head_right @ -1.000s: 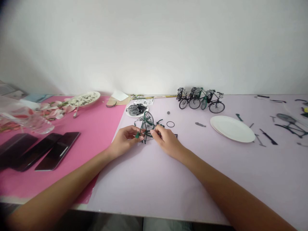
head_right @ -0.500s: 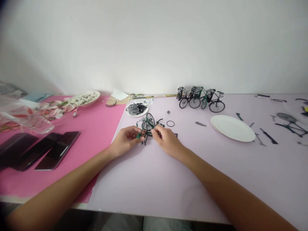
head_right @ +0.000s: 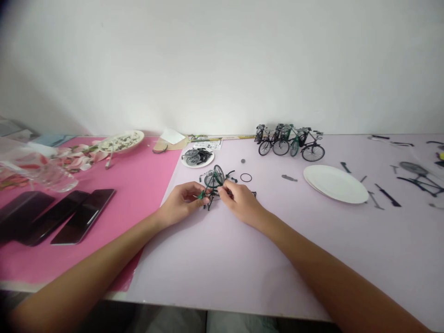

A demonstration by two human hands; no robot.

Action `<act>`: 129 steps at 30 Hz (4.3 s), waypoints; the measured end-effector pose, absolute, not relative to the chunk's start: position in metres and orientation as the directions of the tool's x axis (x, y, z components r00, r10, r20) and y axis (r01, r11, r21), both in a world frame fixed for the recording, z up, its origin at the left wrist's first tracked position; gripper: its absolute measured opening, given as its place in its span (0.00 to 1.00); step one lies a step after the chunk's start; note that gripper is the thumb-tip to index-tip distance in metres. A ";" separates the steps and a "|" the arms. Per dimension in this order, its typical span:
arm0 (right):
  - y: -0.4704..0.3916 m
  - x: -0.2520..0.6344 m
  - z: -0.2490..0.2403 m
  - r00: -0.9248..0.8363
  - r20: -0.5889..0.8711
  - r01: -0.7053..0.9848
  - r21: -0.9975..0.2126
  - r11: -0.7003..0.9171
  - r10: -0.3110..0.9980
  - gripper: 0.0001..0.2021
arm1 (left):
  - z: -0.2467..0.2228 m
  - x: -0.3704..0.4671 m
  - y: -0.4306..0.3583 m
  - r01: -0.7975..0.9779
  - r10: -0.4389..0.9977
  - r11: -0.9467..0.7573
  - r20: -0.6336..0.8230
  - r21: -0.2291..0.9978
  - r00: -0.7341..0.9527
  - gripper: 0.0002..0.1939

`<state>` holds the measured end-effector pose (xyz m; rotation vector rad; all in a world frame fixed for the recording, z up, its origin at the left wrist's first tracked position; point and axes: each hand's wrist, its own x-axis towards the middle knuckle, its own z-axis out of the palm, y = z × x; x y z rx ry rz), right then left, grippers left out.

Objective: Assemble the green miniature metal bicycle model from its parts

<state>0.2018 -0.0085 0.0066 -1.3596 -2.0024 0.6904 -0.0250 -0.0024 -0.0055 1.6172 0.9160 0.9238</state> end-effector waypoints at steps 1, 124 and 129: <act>-0.008 0.202 0.006 -0.284 0.196 0.619 -0.710 0.336 0.939 0.19 | -0.006 -0.025 -0.003 0.122 0.898 -0.195 0.127 0.973 0.420 0.19; -0.008 0.200 0.002 -0.190 0.329 0.560 -0.738 0.377 0.925 0.12 | -0.006 -0.018 -0.006 -0.106 0.933 -0.079 0.111 0.991 0.342 0.20; -0.007 0.202 0.002 -0.206 0.306 0.576 -0.730 0.368 0.929 0.15 | -0.005 -0.019 -0.005 -0.121 0.945 -0.036 0.073 0.992 0.319 0.19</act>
